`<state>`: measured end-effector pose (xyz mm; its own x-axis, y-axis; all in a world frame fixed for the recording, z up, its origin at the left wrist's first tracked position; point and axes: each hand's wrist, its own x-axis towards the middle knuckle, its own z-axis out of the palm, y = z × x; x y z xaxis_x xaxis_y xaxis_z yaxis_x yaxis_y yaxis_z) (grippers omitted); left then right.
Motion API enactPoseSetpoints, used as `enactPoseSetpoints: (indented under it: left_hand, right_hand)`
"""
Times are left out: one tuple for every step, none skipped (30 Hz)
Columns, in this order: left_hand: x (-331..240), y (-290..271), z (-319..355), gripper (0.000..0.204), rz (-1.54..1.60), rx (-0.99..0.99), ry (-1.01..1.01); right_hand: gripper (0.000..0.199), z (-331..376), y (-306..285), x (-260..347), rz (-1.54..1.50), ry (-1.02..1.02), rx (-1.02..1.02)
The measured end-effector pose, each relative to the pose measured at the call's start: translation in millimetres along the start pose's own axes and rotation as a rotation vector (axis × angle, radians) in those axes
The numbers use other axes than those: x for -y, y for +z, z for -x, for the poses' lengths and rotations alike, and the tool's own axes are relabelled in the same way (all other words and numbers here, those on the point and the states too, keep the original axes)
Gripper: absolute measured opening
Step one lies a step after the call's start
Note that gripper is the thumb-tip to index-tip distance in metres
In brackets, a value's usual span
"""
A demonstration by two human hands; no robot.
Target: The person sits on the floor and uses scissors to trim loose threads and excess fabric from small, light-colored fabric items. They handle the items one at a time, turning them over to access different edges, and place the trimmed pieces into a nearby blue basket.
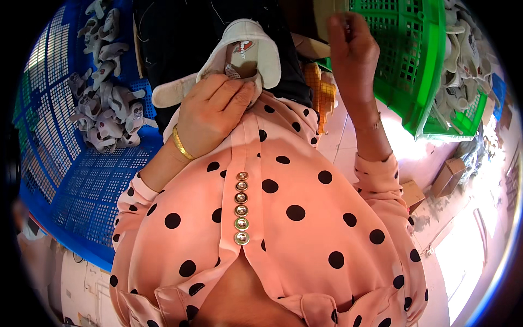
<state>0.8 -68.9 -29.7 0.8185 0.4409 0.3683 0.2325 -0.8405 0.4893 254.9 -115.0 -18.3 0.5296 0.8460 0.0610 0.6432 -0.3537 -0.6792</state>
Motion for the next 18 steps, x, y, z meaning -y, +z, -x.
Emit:
enactPoseSetpoints:
  left_hand:
    - [-1, 1, 0, 0.035, 0.001, -0.007, 0.016]
    - [-2, 2, 1, 0.035, 0.011, -0.009, 0.02]
    - [-2, 3, 1, 0.035, 0.02, -0.009, 0.026]
    - [-2, 4, 2, 0.035, 0.03, -0.008, 0.032]
    - [-2, 5, 3, 0.034, 0.022, -0.01, 0.037]
    - [-3, 7, 4, 0.032, 0.015, -0.011, 0.042]
    - [-4, 9, 5, 0.031, 0.007, -0.013, 0.048]
    - [-5, 11, 6, 0.029, -0.009, -0.015, 0.071]
    - [-6, 13, 7, 0.027, -0.025, -0.017, 0.095]
    - [-7, 14, 8, 0.026, -0.041, -0.019, 0.118]
    - [-9, 15, 8, 0.024, -0.055, -0.014, 0.125]
    - [-10, 15, 7, 0.022, -0.069, -0.009, 0.131]
    - [-11, 15, 7, 0.021, -0.083, -0.004, 0.138]
    - [-11, 15, 9, 0.021, -0.103, 0.017, 0.149]
    - [-11, 15, 10, 0.021, -0.123, 0.039, 0.16]
    - [-11, 15, 12, 0.021, -0.143, 0.061, 0.17]
    - [-11, 16, 13, 0.022, -0.15, 0.061, 0.173]
    - [-11, 18, 13, 0.022, -0.156, 0.061, 0.176]
  right_hand:
    - [0.023, 3, -7, 9, 0.094, -0.121, 0.072]
    - [0.027, 8, -15, 19, 0.187, -0.244, 0.143]
    - [0.032, 14, -21, 31, 0.279, -0.365, 0.213]
    - [0.036, 20, -24, 44, 0.406, -0.348, 0.25]
    - [0.036, 23, -25, 53, 0.474, -0.426, 0.296]
    - [0.036, 24, -26, 60, 0.542, -0.503, 0.341]
    - [0.036, 26, -27, 63, 0.608, -0.581, 0.386]
    - [0.036, 29, -26, 58, 0.765, -0.611, 0.457]
    - [0.034, 30, -25, 58, 0.783, -0.617, 0.494]
    - [0.031, 31, -23, 58, 0.801, -0.623, 0.531]
    - [0.029, 31, -21, 60, 0.811, -0.64, 0.552]
    - [0.026, 32, -19, 62, 0.82, -0.655, 0.574]
    - [0.023, 30, -18, 67, 0.823, -0.682, 0.581]
    - [0.02, 30, -17, 70, 0.823, -0.71, 0.587]
    - [0.024, 30, -15, 67, 0.799, -0.705, 0.6]
    - [0.029, 30, -11, 64, 0.775, -0.7, 0.614]
    - [0.035, 30, -9, 61, 0.753, -0.694, 0.627]
    - [0.034, 30, -9, 61, 0.749, -0.702, 0.627]
